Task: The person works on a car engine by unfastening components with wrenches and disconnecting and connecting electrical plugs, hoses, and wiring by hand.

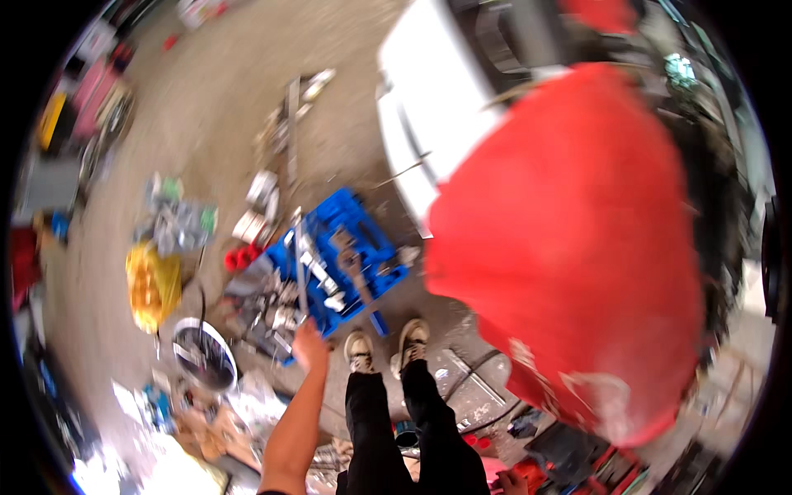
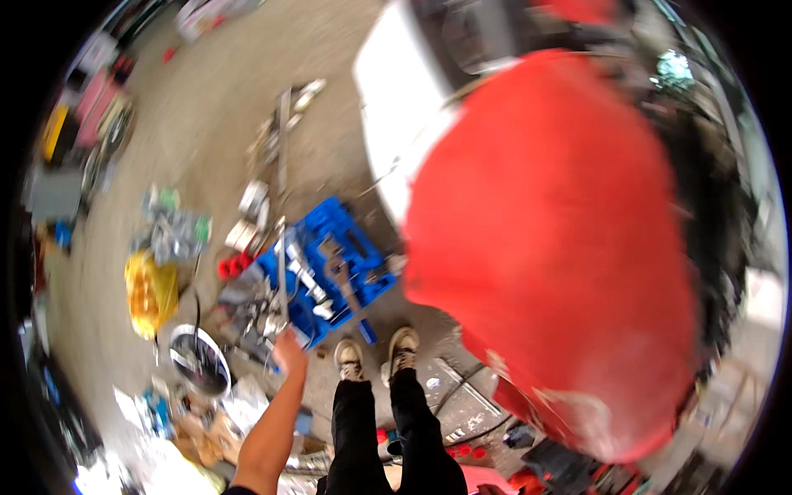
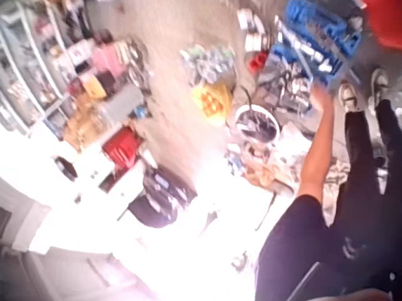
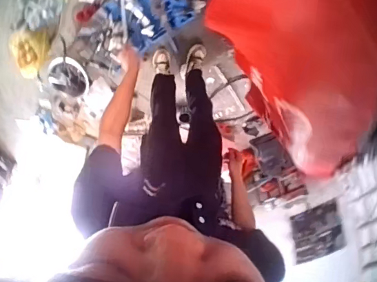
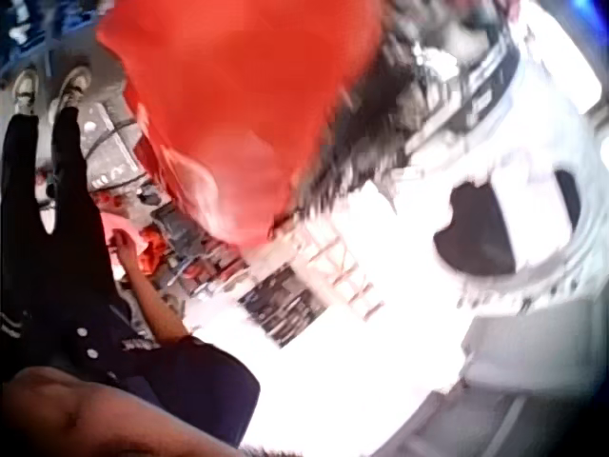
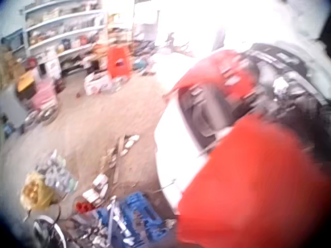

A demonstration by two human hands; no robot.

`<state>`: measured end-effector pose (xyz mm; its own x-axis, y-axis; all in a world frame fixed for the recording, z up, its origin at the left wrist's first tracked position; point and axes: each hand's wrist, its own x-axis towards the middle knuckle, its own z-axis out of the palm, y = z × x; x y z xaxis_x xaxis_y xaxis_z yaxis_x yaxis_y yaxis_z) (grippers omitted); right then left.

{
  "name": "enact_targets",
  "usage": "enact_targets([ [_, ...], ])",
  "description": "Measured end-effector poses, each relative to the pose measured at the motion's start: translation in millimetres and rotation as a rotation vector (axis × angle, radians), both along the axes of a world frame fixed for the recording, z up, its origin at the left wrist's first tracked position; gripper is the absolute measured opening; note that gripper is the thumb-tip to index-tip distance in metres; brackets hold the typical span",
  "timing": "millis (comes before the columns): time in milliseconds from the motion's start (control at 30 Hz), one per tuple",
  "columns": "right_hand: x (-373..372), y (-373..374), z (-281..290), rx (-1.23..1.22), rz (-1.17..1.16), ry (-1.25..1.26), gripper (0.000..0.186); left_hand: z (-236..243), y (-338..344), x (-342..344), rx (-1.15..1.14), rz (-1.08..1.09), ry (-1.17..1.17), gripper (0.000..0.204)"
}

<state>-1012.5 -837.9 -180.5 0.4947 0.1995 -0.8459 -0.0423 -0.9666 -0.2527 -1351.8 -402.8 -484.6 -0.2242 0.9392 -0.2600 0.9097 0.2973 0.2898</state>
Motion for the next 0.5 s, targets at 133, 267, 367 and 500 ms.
enact_targets([
  [133, -35, 31, 48, 0.091, -0.246, -0.006, 0.023, 145, -46, -31, -0.063, 0.075, -0.239, 0.025],
  [267, -59, 22, 86, 0.281, -0.421, -0.086, 0.024, 358, -92, -54, -0.095, -0.624, -0.214, 0.028],
  [367, -49, 4, 122, 0.344, -0.417, -0.141, 0.028, 429, -122, -82, -0.122, -0.738, -0.217, 0.027],
  [500, -33, -37, 156, 0.346, -0.294, -0.374, 0.03, 494, -125, 11, -0.242, -1.114, -0.175, 0.027],
])
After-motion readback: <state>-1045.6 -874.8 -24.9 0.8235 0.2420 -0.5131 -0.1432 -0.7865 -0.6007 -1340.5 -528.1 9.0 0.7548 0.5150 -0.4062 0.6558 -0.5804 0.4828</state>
